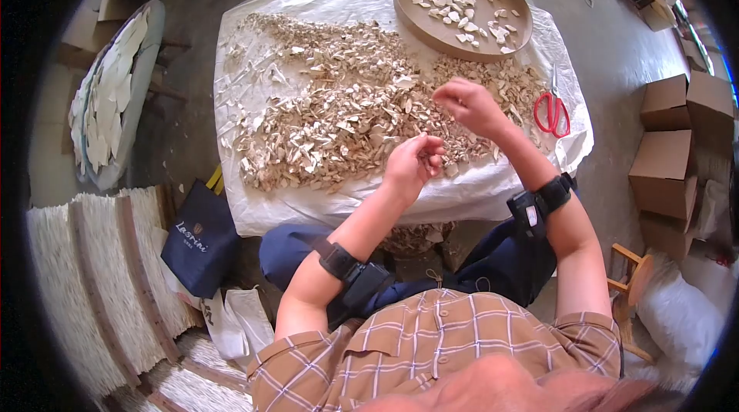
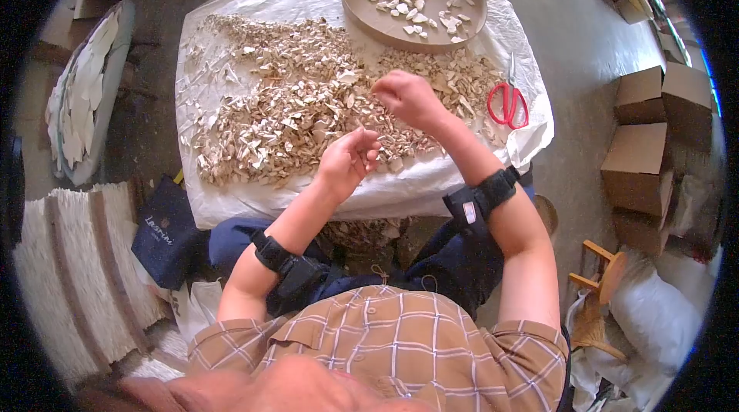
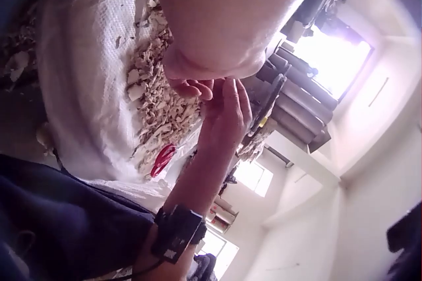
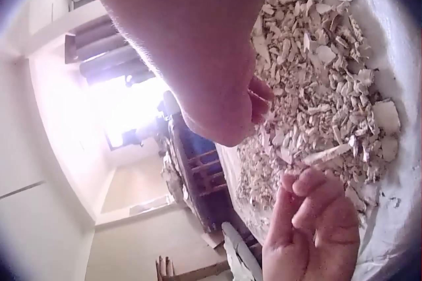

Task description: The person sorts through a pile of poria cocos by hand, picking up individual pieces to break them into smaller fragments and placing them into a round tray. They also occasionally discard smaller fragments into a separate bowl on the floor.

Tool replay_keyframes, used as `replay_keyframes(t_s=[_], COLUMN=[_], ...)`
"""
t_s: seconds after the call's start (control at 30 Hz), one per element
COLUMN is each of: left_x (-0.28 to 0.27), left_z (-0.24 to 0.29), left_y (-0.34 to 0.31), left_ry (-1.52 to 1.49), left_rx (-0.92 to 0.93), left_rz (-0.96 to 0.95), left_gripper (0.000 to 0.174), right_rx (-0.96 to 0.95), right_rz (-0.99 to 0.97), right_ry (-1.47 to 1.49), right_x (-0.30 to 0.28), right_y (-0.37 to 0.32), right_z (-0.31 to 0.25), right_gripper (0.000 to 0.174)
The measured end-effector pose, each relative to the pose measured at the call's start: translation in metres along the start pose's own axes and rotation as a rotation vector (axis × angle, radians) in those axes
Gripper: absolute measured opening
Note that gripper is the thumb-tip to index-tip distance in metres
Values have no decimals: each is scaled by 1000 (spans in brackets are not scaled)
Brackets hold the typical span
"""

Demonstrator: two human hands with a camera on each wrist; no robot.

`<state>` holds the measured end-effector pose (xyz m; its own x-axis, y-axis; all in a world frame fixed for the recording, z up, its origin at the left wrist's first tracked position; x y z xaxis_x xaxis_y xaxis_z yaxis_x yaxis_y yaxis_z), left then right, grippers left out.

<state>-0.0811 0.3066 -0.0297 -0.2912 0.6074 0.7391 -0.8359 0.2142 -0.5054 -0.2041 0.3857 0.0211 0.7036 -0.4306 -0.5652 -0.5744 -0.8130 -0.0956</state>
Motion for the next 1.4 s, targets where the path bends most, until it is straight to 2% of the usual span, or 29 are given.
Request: replay_keyframes(t_s=[0.07, 0.1, 0.13, 0.2, 0.23, 0.33, 0.37, 0.4, 0.47, 0.6, 0.67, 0.7, 0.73, 0.8, 0.83, 0.93, 1.0, 1.07, 1.1, 1.13, 1.2, 1.23, 1.4], left_x=[1, 1, 2, 1, 2, 5, 5, 4, 4, 2, 4, 4, 5, 5, 5, 9, 12, 14, 13, 11, 11, 13, 12], left_z=[0, 0, 0, 1, 1, 5, 6, 6, 7, 6, 6, 7, 8, 11, 13, 18, 21, 23, 24, 24, 26, 27, 25], left_y=[-3, -5, -8, -11, -13, -16, -17, -19, -20, -19, -19, -19, -18, -16, -14, -12, -7, -6, -5, -6, -7, -6, -4], left_ry=[-24, -22, -41, -55, -70, -82, -73, -65, -69, -73, -72, -66, -60, -55, -39, -3, 7, -15, -44, -71, -92, -113, -74], left_rx=[13, 12, 3, -1, 2, 4, 8, 10, 13, 2, -1, 9, 20, 23, 32, 48, 91, 92, 106, 120, 129, 159, 194], left_rz=[-59, -60, -50, -42, -69, -96, -87, -76, -75, -75, -82, -76, -71, -65, -72, -73, -124, -125, -57, 13, -5, -33, -93], left_gripper=[26, 26, 27, 27, 27, 28, 28, 28, 28, 28, 28, 27, 27, 26, 25, 23, 22, 22, 22, 23, 23, 22, 19], right_rx=[-13, 6, 4, 1, 12, 27, -1, -2, 100, 143, 82, -8, -7, 205, 212, 201, 189, 162, 56, 56, -239, -270, -215], right_rz=[247, 227, 229, 344, 338, 362, 389, 386, 363, 364, 489, 586, 582, 428, 366, 256, 223, 154, 185, 185, 188, 170, 160], right_ry=[-331, -370, -372, -611, -635, -718, -751, -750, -741, -748, -595, -547, -547, 227, 419, 545, 558, 424, 250, 255, -70, -122, -85], right_x=[-12, -12, -9, -5, -4, 0, 0, 1, 0, -2, -8, -14, -17, -20, -19, -18, -16, -12, -12, -9, -3, 1, 4], right_y=[6, 9, 12, 18, 21, 27, 29, 30, 31, 30, 26, 22, 21, 20, 18, 9, 2, -3, -5, -7, -14, -16, -25], right_z=[15, 23, 31, 34, 35, 33, 31, 31, 34, 39, 35, 25, 20, 30, 30, 19, 5, -11, -20, -24, -50, -54, -55], right_gripper=[21, 31, 31, 34, 37, 38, 31, 31, 20, 12, 9, 11, 11, 16, 20, 18, 17, 18, 15, 15, 10, 10, 16])
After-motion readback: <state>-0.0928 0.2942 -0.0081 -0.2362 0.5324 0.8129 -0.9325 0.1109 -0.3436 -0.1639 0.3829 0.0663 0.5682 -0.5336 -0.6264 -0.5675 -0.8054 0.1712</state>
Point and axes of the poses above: each hand's wrist, its own y-axis towards the middle knuckle, its own x-axis out of the palm, z = x × y, the point moved 5 cm from there along y, towards the middle knuckle, and after that the axes turned 7 degrees about -z, right-handed, at the moved point
